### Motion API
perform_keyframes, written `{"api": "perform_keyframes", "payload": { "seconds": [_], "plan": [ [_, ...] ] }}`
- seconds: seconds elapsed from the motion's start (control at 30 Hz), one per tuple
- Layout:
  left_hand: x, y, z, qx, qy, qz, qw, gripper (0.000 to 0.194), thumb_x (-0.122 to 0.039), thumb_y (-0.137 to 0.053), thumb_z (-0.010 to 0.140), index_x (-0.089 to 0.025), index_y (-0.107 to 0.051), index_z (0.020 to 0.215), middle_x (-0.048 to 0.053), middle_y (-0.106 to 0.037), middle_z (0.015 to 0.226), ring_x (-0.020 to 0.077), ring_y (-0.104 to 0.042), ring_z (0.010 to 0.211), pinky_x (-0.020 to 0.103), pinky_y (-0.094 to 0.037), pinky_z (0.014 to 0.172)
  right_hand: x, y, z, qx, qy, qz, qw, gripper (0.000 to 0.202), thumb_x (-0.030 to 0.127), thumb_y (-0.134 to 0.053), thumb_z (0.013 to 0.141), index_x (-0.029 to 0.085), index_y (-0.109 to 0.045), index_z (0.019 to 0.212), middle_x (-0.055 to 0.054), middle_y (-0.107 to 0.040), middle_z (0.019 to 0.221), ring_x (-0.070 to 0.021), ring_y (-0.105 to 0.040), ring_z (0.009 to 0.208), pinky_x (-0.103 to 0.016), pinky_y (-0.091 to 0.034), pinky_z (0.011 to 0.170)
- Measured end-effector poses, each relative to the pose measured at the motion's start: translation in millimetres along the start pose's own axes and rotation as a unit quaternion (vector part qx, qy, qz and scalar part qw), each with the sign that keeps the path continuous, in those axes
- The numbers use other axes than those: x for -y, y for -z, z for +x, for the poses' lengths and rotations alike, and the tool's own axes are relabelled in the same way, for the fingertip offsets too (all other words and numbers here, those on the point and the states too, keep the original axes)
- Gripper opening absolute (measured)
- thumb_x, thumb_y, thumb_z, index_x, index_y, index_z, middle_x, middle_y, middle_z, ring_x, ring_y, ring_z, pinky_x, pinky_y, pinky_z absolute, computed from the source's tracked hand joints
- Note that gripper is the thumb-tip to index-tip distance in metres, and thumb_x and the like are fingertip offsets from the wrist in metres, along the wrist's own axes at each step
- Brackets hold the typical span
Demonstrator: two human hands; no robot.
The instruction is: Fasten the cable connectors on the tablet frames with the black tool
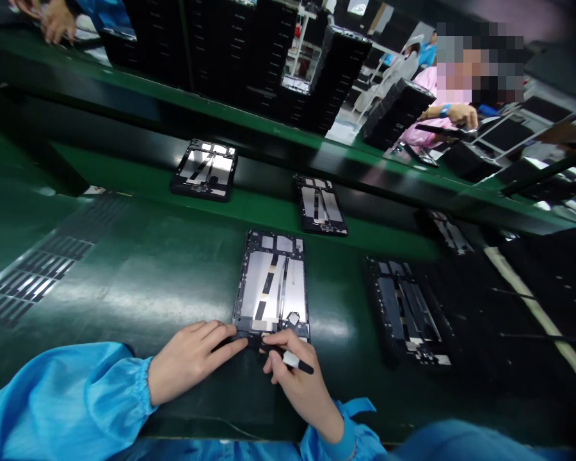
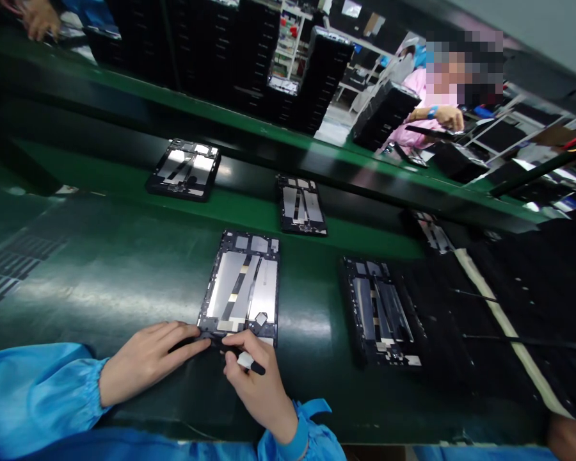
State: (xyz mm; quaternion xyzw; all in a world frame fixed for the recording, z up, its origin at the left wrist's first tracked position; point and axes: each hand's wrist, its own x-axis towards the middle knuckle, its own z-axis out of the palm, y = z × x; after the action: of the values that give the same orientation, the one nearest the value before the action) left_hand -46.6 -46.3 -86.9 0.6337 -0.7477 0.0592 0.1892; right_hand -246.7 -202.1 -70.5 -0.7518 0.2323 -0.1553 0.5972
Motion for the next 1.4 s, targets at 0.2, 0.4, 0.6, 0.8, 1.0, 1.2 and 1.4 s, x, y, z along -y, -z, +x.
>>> {"api": "perform_keyframes", "payload": {
  "seconds": [0.2, 0.4, 0.6, 0.8, 1.0, 1.2, 1.4],
  "plan": [
    [0, 2.1, 3, -0.017, -0.009, 0.004, 1.0, 0.038, -0.011, -0.03, 0.109, -0.019, -0.06, 0.131, 0.008, -0.068, 0.114, 0.0205, -0.063, 0.093, 0.031, -0.053, 0.079, -4, 8, -2, -0.01, 0.007, -0.045, 0.999, 0.018, 0.033, -0.058, 0.099, 0.022, -0.072, 0.099, 0.0, -0.065, 0.063, -0.0152, -0.061, 0.049, -0.024, -0.054, 0.047],
    [4, -1.7, -3, -0.001, -0.011, 0.008, 1.0, 0.042, -0.008, -0.029, 0.108, -0.021, -0.058, 0.136, 0.009, -0.068, 0.117, 0.0206, -0.064, 0.096, 0.031, -0.053, 0.08, -12, 21, -7, -0.048, -0.006, -0.015, 0.999, 0.018, 0.032, -0.059, 0.099, 0.021, -0.072, 0.097, -0.002, -0.069, 0.072, -0.0135, -0.063, 0.051, -0.022, -0.053, 0.046],
    [7, -5.5, -12, -0.011, 0.002, -0.017, 1.0, 0.042, -0.01, -0.03, 0.109, -0.024, -0.058, 0.136, 0.008, -0.07, 0.12, 0.0196, -0.066, 0.1, 0.031, -0.053, 0.084, -7, 11, -8, 0.001, -0.009, 0.047, 0.999, 0.019, 0.034, -0.062, 0.102, 0.023, -0.075, 0.11, -0.005, -0.079, 0.086, -0.0165, -0.074, 0.065, -0.023, -0.061, 0.058],
    [10, -11.0, -9, -0.072, -0.028, -0.012, 0.997, 0.036, -0.013, -0.034, 0.11, -0.021, -0.062, 0.129, 0.007, -0.07, 0.113, 0.0179, -0.064, 0.094, 0.029, -0.05, 0.079, 1, 5, -1, 0.04, 0.079, -0.005, 0.996, 0.018, 0.022, -0.063, 0.098, 0.024, -0.076, 0.11, -0.006, -0.079, 0.111, -0.0193, -0.077, 0.084, -0.033, -0.062, 0.087],
    [11, -2.0, -2, -0.074, -0.04, -0.006, 0.996, 0.033, -0.013, -0.036, 0.109, -0.019, -0.064, 0.126, 0.008, -0.069, 0.111, 0.0183, -0.062, 0.094, 0.028, -0.05, 0.08, 2, 5, -1, 0.052, 0.051, 0.001, 0.997, 0.014, 0.024, -0.064, 0.096, 0.023, -0.076, 0.104, -0.006, -0.078, 0.103, -0.0192, -0.075, 0.079, -0.033, -0.063, 0.082],
    [-25, 18.6, -5, -0.047, -0.029, -0.073, 0.996, 0.034, -0.012, -0.036, 0.11, -0.016, -0.067, 0.123, 0.008, -0.072, 0.119, 0.02, -0.062, 0.105, 0.032, -0.05, 0.086, -10, 13, -11, -0.024, -0.113, 0.152, 0.982, 0.021, 0.038, -0.08, 0.083, 0.021, -0.071, 0.092, -0.001, -0.073, 0.078, -0.0122, -0.063, 0.05, -0.022, -0.055, 0.046],
    [-59, -0.3, -2, -0.037, -0.09, -0.128, 0.987, 0.041, -0.019, -0.03, 0.112, -0.02, -0.071, 0.114, 0.002, -0.075, 0.115, 0.0196, -0.065, 0.1, 0.033, -0.047, 0.083, -12, 21, -25, 0.047, -0.182, 0.122, 0.975, 0.026, 0.043, -0.075, 0.083, 0.019, -0.065, 0.084, 0.0, -0.066, 0.067, -0.0133, -0.063, 0.054, -0.021, -0.052, 0.048]
  ]
}}
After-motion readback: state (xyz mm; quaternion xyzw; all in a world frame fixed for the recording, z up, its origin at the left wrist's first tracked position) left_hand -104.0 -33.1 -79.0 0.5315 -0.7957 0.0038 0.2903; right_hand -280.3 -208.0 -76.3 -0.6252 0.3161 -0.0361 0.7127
